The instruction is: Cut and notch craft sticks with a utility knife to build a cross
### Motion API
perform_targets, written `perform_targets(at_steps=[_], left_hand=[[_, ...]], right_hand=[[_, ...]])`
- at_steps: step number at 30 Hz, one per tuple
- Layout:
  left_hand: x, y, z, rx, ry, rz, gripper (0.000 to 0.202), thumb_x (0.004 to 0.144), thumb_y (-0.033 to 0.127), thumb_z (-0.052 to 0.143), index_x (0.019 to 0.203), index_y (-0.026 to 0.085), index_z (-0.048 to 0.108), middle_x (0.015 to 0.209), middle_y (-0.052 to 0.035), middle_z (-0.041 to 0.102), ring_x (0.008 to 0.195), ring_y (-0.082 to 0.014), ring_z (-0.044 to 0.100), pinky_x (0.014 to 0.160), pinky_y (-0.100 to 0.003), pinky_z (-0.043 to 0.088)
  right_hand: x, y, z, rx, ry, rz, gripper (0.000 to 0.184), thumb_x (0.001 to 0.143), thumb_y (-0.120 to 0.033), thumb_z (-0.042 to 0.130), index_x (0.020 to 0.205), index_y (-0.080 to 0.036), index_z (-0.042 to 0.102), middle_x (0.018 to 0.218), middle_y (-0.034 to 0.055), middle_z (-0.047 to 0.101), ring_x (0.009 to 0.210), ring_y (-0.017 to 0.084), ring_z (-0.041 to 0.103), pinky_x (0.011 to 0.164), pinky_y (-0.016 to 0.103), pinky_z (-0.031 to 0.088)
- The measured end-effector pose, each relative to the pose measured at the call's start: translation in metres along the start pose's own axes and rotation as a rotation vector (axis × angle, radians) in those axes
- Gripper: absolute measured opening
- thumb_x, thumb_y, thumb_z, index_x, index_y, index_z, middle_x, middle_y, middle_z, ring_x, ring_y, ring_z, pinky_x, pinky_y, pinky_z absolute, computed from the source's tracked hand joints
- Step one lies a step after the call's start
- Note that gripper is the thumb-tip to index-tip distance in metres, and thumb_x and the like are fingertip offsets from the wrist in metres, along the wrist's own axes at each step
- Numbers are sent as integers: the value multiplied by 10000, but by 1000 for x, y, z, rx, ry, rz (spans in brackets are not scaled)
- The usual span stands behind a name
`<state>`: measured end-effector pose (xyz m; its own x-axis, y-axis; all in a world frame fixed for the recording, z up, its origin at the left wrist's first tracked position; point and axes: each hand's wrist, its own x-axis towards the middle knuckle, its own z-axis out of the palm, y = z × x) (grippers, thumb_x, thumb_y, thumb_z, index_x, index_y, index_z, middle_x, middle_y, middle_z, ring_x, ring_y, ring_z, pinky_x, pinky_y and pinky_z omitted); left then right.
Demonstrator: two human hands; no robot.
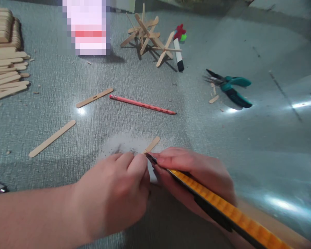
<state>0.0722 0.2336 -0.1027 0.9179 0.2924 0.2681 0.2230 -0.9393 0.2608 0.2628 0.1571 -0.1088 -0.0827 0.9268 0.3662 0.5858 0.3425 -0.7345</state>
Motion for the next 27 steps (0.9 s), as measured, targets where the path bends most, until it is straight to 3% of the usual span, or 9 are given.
perform_targets(at_steps=[6, 13, 27], left_hand=[[1, 2, 3, 29, -27, 17, 139, 834, 115, 578, 715, 177, 612, 701, -26, 584, 580, -197, 542, 484, -331, 434], [1, 3, 2, -3, -41, -65, 191, 860, 112, 556, 684, 176, 588, 714, -20, 584, 593, -169, 533, 513, -311, 418], [1, 2, 3, 39, 26, -36, 236, 896, 102, 494, 707, 164, 621, 682, -21, 567, 563, -182, 536, 486, -330, 427]], right_hand=[[2, -2, -1, 10, -42, -36, 275, 871, -28, 641, 1035, -248, 652, 862, 37, 788, 760, 181, 769, 681, 299, 630], [3, -5, 0, -15, -79, -45, 254, 905, -56, 598, 1040, -271, 619, 816, 14, 759, 695, 175, 731, 620, 306, 597], [3, -2, 1, 32, -58, -77, 212, 898, -48, 608, 988, -240, 603, 738, 18, 709, 663, 161, 697, 602, 291, 589]])
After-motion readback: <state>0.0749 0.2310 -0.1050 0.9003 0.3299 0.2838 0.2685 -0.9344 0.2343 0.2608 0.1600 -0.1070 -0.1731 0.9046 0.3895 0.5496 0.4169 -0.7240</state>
